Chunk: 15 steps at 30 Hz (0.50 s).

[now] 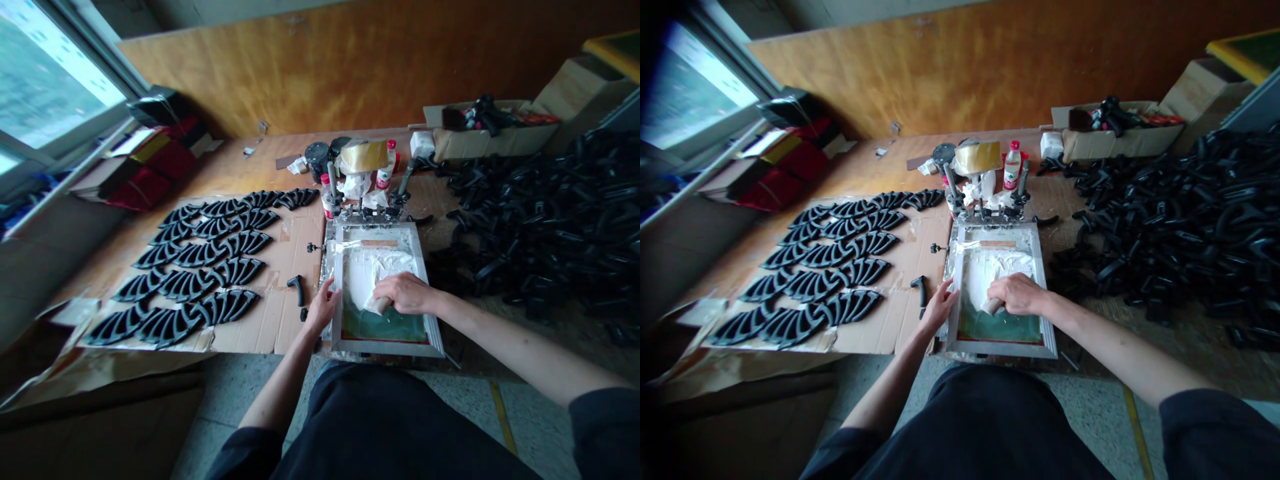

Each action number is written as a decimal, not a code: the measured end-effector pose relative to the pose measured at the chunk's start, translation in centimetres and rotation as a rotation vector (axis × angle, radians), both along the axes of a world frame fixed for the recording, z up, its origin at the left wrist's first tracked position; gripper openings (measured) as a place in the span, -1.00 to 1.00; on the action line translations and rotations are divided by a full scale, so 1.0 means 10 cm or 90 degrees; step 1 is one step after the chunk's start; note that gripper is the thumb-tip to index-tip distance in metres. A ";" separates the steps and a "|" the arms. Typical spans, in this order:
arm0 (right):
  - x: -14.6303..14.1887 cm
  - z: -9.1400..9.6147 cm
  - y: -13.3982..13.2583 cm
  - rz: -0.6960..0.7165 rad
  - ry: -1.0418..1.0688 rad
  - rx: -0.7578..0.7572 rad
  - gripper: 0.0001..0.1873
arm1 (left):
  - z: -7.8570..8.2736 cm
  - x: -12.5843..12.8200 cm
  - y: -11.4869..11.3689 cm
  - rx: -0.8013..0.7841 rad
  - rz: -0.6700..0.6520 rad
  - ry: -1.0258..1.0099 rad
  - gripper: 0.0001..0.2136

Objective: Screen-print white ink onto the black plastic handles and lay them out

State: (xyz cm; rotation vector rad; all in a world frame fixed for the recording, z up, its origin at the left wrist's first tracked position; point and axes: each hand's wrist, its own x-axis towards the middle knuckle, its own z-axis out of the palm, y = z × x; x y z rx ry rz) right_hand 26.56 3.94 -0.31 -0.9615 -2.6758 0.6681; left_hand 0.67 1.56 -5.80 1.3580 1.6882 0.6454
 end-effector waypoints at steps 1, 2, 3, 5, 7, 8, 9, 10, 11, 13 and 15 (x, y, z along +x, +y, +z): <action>-0.02 0.01 0.02 -0.029 0.008 0.005 -0.75 | 0.01 0.00 0.00 -0.001 -0.001 -0.003 -0.51; -0.04 0.00 0.02 -0.062 0.017 0.019 -0.75 | 0.02 0.00 0.00 -0.002 0.000 -0.008 -0.50; -0.07 -0.02 0.01 -0.091 0.029 0.038 -0.75 | 0.03 0.00 0.00 -0.003 0.003 -0.013 -0.50; -0.11 -0.09 -0.07 -0.110 0.054 0.068 -0.72 | 0.06 0.01 -0.01 -0.008 0.010 -0.025 -0.49; -0.10 -0.16 -0.18 -0.087 0.069 0.062 -0.71 | 0.07 0.02 -0.01 -0.012 0.017 -0.033 -0.48; -0.09 -0.17 -0.21 -0.074 0.069 0.051 -0.72 | 0.08 0.02 -0.01 -0.014 0.018 -0.034 -0.48; -0.09 -0.16 -0.21 -0.072 0.065 0.039 -0.75 | 0.08 0.02 -0.01 -0.016 0.017 -0.036 -0.48; -0.09 -0.13 -0.17 -0.085 0.059 0.032 -0.77 | 0.09 0.01 -0.01 -0.017 0.015 -0.039 -0.48; -0.12 -0.07 -0.10 -0.114 0.055 0.032 -0.77 | 0.10 0.01 -0.01 -0.018 0.010 -0.046 -0.48; -0.18 0.08 0.13 -0.197 0.059 0.056 -0.65 | 0.17 -0.01 -0.01 -0.019 -0.005 -0.076 -0.43; -0.19 0.25 0.43 -0.281 0.071 0.097 -0.46 | 0.31 -0.03 -0.01 -0.018 -0.020 -0.131 -0.38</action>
